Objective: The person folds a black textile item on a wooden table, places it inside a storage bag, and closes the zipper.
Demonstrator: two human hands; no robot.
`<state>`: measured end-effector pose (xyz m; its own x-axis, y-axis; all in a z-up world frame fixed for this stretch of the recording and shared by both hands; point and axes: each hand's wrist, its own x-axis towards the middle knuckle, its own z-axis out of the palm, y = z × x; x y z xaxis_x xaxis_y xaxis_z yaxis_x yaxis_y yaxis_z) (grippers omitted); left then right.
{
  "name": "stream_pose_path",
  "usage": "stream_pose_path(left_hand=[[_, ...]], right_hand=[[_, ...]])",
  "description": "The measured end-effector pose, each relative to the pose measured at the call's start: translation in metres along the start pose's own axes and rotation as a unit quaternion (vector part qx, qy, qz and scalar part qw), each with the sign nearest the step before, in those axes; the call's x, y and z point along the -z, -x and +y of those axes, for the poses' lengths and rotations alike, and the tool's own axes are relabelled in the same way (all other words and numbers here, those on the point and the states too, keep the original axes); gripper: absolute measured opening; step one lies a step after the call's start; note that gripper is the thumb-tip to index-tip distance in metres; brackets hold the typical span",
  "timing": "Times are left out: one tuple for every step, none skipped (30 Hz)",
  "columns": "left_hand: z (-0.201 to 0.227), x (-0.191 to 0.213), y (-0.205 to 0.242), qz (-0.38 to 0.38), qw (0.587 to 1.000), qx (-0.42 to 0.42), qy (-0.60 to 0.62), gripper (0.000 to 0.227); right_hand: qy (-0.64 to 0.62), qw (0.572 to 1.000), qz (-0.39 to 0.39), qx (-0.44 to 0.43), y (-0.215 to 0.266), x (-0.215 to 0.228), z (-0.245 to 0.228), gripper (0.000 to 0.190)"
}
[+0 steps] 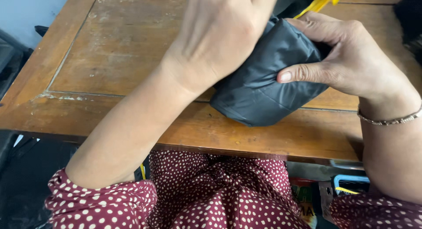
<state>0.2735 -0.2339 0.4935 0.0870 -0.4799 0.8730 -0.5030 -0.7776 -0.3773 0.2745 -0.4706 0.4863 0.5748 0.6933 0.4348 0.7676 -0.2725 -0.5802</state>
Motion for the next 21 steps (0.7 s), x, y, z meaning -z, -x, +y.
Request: stream_pose_path(left_hand=[[0.005,0.004,-0.001,-0.019,0.997,-0.035,-0.061,0.017],[0.006,0.009,0.000,-0.019,0.997,-0.035,-0.062,0.017],[0.008,0.014,0.001,-0.032,0.995,-0.048,-0.077,0.007],[0.009,0.019,0.001,-0.045,0.993,-0.061,-0.094,0.007],[0.009,0.022,0.003,-0.045,0.993,-0.061,-0.094,0.007],[0.009,0.024,0.005,-0.034,0.994,-0.053,-0.091,0.004],[0.008,0.026,0.006,-0.022,0.995,-0.045,-0.087,0.011],[0.008,0.029,0.007,-0.022,0.995,-0.044,-0.088,0.011],[0.007,0.031,0.008,-0.015,0.995,-0.046,-0.090,0.010],[0.007,0.034,0.008,-0.007,0.995,-0.048,-0.093,0.015],[0.010,0.036,0.007,-0.007,0.994,-0.047,-0.094,0.015],[0.012,0.037,0.005,-0.003,0.994,-0.052,-0.093,0.011],[0.015,0.039,0.003,0.000,0.994,-0.058,-0.092,0.008],[0.018,0.039,0.003,0.001,0.994,-0.058,-0.092,0.008],[0.021,0.040,0.001,0.002,0.993,-0.073,-0.098,0.007],[0.024,0.040,0.000,0.003,0.991,-0.089,-0.103,0.006],[0.027,0.038,0.003,0.004,0.991,-0.090,-0.103,0.006],[0.029,0.036,0.006,-0.001,0.991,-0.091,-0.101,0.008],[0.032,0.034,0.009,-0.006,0.991,-0.093,-0.098,0.011],[0.030,0.032,0.013,-0.006,0.991,-0.093,-0.098,0.011],[0.028,0.031,0.017,-0.022,0.991,-0.093,-0.093,0.009]], right_hand=[[0.009,1.000,0.005,-0.005,0.000,0.000,0.001,0.072],[0.009,1.000,0.004,-0.005,-0.001,0.000,-0.001,0.072],[0.009,1.000,0.003,0.010,-0.002,0.000,-0.002,0.071],[0.010,1.000,0.001,0.025,-0.003,0.000,-0.004,0.071],[0.010,1.000,0.001,0.026,-0.003,0.000,-0.002,0.071],[0.003,1.000,0.002,0.010,-0.003,0.000,-0.001,0.072],[-0.004,1.000,0.003,-0.006,-0.003,-0.001,0.000,0.073],[-0.004,1.000,0.001,-0.005,-0.004,-0.001,-0.001,0.073],[-0.013,1.000,0.006,-0.019,-0.005,-0.001,-0.002,0.073],[-0.022,0.999,0.011,-0.032,-0.006,-0.001,-0.003,0.074],[-0.021,0.999,0.010,-0.031,-0.003,-0.001,0.004,0.074],[-0.008,0.998,0.021,-0.067,0.000,-0.001,0.011,0.053],[0.005,0.994,0.033,-0.101,0.003,-0.001,0.018,0.039],[0.005,0.994,0.033,-0.102,0.001,-0.003,0.016,0.039],[0.020,0.994,0.045,-0.099,0.000,-0.004,0.014,0.047],[0.034,0.993,0.058,-0.096,-0.001,-0.006,0.013,0.060],[0.034,0.993,0.059,-0.097,-0.002,-0.007,0.006,0.060],[0.013,0.991,0.072,-0.109,-0.003,-0.009,-0.001,0.060],[-0.008,0.989,0.085,-0.121,-0.004,-0.011,-0.007,0.060],[-0.008,0.989,0.085,-0.122,-0.001,-0.010,-0.001,0.060],[0.054,0.986,0.097,-0.125,0.001,-0.009,0.005,0.063]])
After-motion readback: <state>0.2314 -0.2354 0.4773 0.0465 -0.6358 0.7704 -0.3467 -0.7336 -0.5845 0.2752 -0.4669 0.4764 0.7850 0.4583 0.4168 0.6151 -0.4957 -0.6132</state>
